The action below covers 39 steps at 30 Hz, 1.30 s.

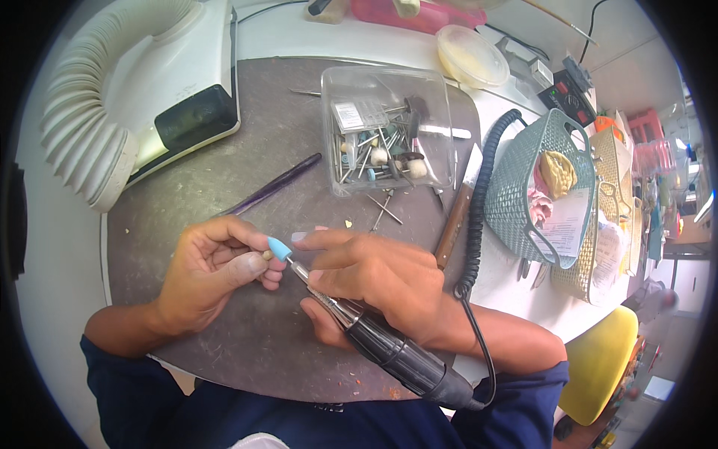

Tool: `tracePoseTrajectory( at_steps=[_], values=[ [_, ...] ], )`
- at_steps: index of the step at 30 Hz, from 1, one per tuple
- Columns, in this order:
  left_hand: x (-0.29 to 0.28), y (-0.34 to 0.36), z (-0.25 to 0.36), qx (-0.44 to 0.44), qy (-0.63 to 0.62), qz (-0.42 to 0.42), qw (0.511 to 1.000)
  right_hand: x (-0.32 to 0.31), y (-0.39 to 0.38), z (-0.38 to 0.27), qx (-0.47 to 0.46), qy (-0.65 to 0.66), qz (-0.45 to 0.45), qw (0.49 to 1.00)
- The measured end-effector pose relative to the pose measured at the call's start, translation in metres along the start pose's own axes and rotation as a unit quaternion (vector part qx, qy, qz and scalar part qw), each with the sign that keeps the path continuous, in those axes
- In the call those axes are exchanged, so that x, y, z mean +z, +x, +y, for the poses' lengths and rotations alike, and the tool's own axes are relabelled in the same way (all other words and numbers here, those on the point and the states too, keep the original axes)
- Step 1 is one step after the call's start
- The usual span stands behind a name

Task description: The person uses a rotary tool with a blue polishing bit to smooth and polish a small, light-colored object held in their left hand. The person briefly switches to a purple brush to clean the object before resuming polishing with the rotary tool. The workspace includes a dust extraction hose and various tools.

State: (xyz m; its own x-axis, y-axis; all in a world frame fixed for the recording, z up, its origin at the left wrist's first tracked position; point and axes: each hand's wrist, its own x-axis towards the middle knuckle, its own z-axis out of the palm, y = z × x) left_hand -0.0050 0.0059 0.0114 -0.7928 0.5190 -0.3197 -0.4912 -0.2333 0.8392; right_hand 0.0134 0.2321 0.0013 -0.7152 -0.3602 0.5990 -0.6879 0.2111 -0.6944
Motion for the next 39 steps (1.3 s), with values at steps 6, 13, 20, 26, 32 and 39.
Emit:
tracePoseTrajectory(
  at_steps=[6, 13, 20, 26, 32, 39],
  values=[
    [-0.0035, 0.0, -0.0034, 0.005, -0.011, -0.01, 1.0, -0.0015, 0.0, -0.0003, -0.011, -0.01, -0.029, 0.999],
    [-0.0058, 0.0011, -0.0011, -0.016, 0.001, -0.018, 1.0, 0.0026, 0.0021, -0.0019, -0.028, 0.0, -0.021, 0.999],
    [-0.0037, 0.0013, -0.0025, -0.002, -0.002, -0.017, 1.0, 0.0026, 0.0033, -0.0012, -0.014, -0.001, -0.014, 1.0],
    [-0.0047, 0.0011, -0.0028, -0.012, -0.011, -0.023, 1.0, 0.0023, 0.002, -0.0018, 0.005, -0.013, -0.012, 1.0],
    [-0.0027, 0.0017, -0.005, 0.012, -0.017, -0.014, 1.0, 0.0017, 0.0003, -0.0009, 0.007, -0.004, 0.013, 1.0],
    [-0.0007, 0.002, 0.0002, -0.006, -0.02, 0.002, 1.0, -0.0053, 0.0016, -0.0002, -0.021, -0.025, -0.054, 0.998]
  ],
)
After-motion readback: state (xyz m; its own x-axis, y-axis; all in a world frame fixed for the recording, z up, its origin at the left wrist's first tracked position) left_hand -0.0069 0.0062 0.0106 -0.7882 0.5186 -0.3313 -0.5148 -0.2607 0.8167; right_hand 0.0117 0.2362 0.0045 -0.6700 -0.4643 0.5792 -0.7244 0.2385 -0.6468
